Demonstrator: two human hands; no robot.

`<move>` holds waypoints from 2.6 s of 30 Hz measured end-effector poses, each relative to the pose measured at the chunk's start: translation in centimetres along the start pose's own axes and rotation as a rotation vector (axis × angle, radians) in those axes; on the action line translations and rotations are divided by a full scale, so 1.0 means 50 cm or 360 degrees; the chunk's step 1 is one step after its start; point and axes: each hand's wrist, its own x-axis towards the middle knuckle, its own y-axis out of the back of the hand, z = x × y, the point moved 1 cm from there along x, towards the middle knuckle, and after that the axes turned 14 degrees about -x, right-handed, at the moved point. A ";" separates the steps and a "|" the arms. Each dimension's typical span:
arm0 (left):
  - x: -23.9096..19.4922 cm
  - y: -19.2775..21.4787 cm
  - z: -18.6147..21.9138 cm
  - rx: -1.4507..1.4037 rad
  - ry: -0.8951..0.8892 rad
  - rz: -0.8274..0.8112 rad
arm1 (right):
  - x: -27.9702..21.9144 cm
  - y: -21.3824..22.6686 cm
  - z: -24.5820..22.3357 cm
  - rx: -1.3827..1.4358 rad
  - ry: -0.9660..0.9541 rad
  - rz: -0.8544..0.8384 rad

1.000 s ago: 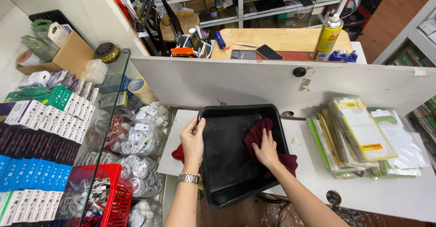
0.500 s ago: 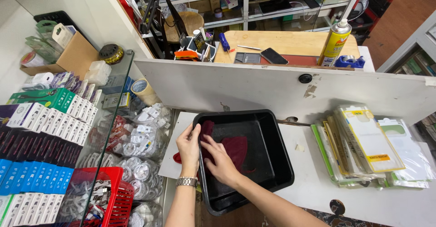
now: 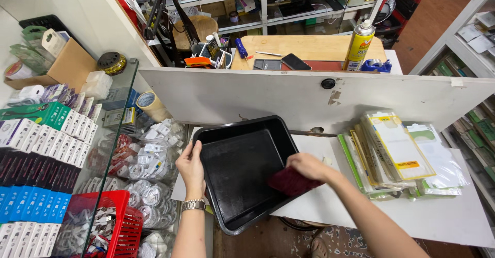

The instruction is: The person wipes a black tray with a red cloth, then wipes several packaged items. They pick up a blue marker and write on the packages before placing them into the tray.

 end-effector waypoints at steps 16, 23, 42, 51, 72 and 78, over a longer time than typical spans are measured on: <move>-0.198 0.017 -0.095 -0.0182 -0.0053 0.0685 | -0.061 -0.089 0.098 0.0375 -0.1130 0.0569; -0.309 0.086 -0.180 0.0683 0.0621 0.0682 | -0.028 -0.110 0.146 -0.0047 -0.1262 0.0290; -0.039 0.214 -0.280 0.1863 0.0393 -0.0145 | 0.016 -0.131 0.096 -0.0422 -0.0673 0.0946; -0.009 0.021 -0.060 0.0292 0.0025 -0.0210 | 0.120 -0.152 -0.219 0.2299 -0.0736 0.0056; -0.171 0.136 -0.261 0.0907 0.0495 -0.0228 | 0.075 -0.290 -0.150 -0.0902 0.0088 -0.0650; -0.152 0.105 -0.226 0.1160 0.0617 -0.0208 | 0.164 -0.249 -0.080 -0.1049 0.0536 -0.0501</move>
